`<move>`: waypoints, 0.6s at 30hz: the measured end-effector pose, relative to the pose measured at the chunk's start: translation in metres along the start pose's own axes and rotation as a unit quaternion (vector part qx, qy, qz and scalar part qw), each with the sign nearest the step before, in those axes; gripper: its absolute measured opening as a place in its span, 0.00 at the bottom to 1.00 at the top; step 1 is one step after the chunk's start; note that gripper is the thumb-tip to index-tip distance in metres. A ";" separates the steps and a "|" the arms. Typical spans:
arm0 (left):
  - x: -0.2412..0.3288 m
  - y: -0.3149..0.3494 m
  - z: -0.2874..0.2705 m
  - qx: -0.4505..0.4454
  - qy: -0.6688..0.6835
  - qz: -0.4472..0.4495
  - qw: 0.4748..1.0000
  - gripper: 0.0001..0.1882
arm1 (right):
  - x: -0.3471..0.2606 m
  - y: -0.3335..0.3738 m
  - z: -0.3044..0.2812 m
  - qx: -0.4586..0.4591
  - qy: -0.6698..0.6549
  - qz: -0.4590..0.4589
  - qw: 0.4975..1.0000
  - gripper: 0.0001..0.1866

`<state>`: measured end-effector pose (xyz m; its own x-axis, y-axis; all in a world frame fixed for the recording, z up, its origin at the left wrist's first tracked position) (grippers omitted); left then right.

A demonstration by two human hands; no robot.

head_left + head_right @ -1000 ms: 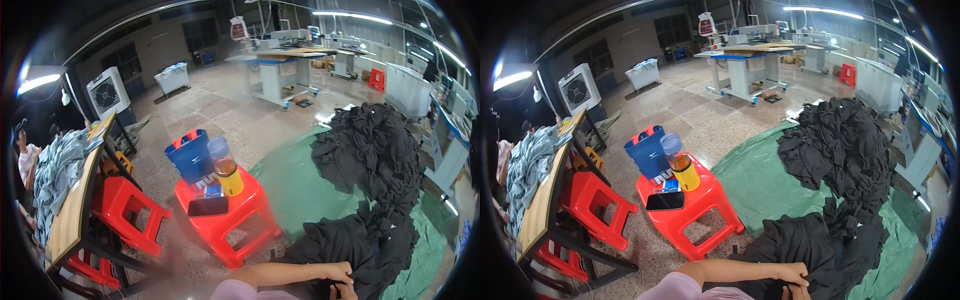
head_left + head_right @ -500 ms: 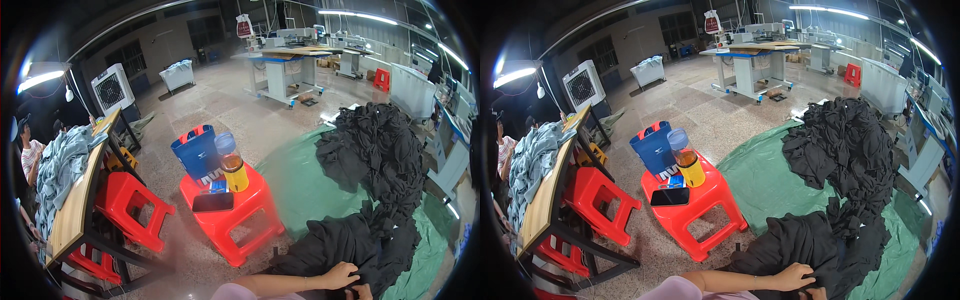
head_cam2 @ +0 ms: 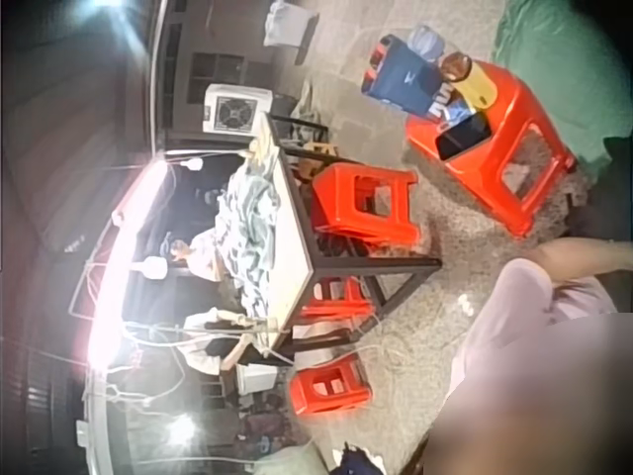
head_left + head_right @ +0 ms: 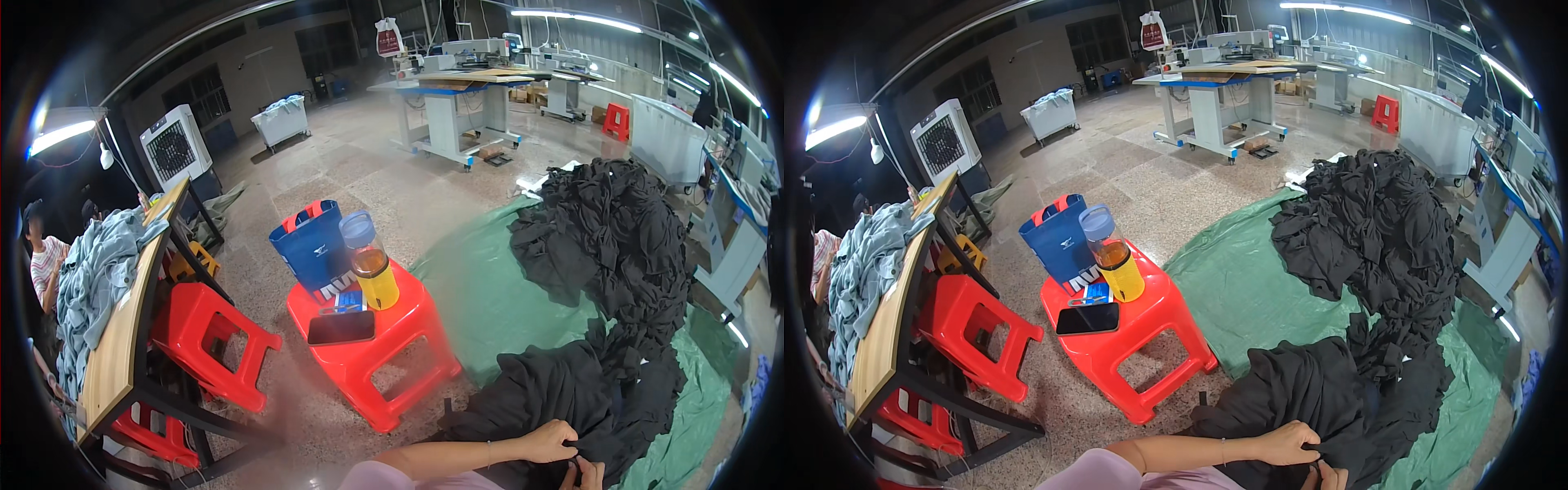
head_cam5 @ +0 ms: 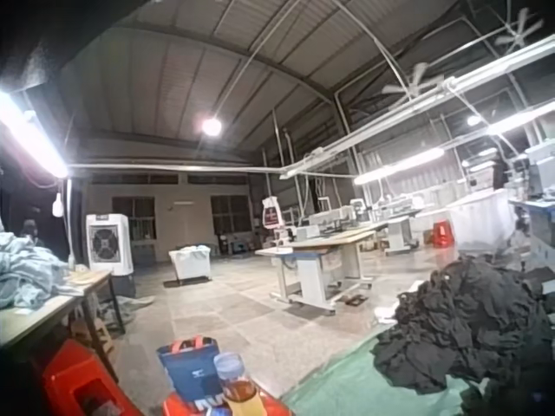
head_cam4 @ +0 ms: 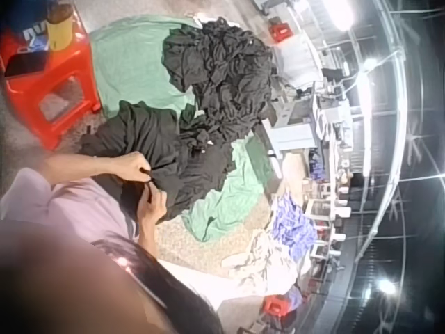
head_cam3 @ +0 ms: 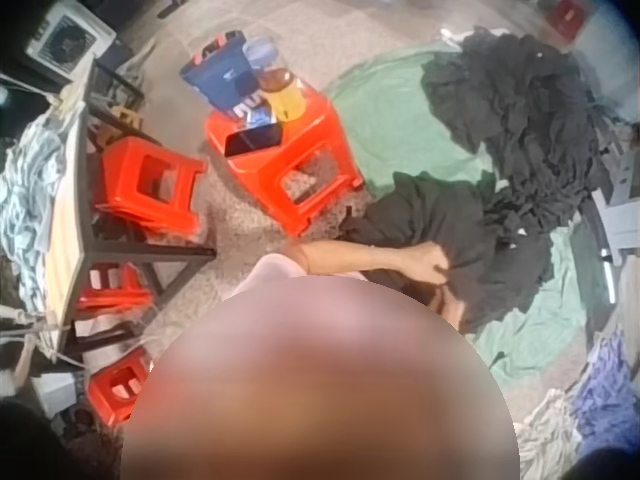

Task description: The person is inspecting and trimming loose threads from black fabric pieces in a factory setting.

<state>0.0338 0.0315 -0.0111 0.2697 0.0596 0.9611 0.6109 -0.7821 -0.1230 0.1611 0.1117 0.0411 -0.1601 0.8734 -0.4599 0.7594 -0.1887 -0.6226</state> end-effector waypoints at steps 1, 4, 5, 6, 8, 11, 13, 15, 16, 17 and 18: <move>0.000 0.001 0.002 -0.002 0.001 0.000 1.000 0.19 | 0.000 0.000 0.001 0.000 0.001 0.002 1.000 0.08; -0.004 0.001 0.002 0.028 0.082 -0.037 0.996 0.19 | 0.002 0.000 -0.001 0.002 -0.005 0.025 1.000 0.09; -0.008 0.000 0.003 0.009 0.102 -0.060 0.993 0.18 | 0.003 -0.002 -0.001 -0.015 -0.014 0.035 0.999 0.09; -0.011 -0.001 0.005 -0.010 0.120 -0.082 0.989 0.18 | 0.004 -0.003 0.000 -0.032 -0.023 0.044 0.998 0.08; -0.007 -0.001 0.005 -0.020 0.078 -0.039 0.996 0.18 | 0.003 -0.004 0.002 -0.023 -0.035 0.030 0.999 0.08; -0.006 0.005 0.003 -0.023 -0.012 0.027 0.999 0.17 | 0.002 -0.006 0.004 -0.019 -0.076 0.026 0.997 0.06; -0.012 0.014 0.009 -0.040 -0.064 0.024 0.997 0.19 | 0.007 -0.005 0.005 -0.039 -0.105 0.048 0.993 0.05; 0.003 0.019 0.007 -0.074 -0.081 0.027 0.994 0.19 | 0.015 0.001 0.004 -0.046 -0.111 0.074 0.990 0.06; 0.004 0.021 0.008 -0.060 -0.087 0.065 0.992 0.18 | 0.016 0.000 0.001 -0.030 -0.135 0.057 0.989 0.05; 0.001 0.023 0.010 -0.069 -0.087 0.079 0.991 0.17 | 0.020 0.004 0.003 -0.034 -0.143 0.102 0.984 0.05; 0.004 0.024 0.008 -0.084 -0.085 0.069 0.990 0.16 | 0.028 0.009 0.007 -0.036 -0.154 0.146 0.977 0.06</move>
<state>0.0552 0.0183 -0.0124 0.4721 0.0368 0.8808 0.4303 -0.8817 -0.1938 0.1592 0.1312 0.0178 -0.1041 0.6089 -0.7864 0.8420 -0.3669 -0.3956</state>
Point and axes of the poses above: each hand's wrist, its own y-axis away from the middle knuckle, its own z-axis out of the palm, x = y × z, the point moved 5 cm from there along -y, towards the middle knuckle, and after that the axes turned 6 degrees about -z, right-handed, at the moved point
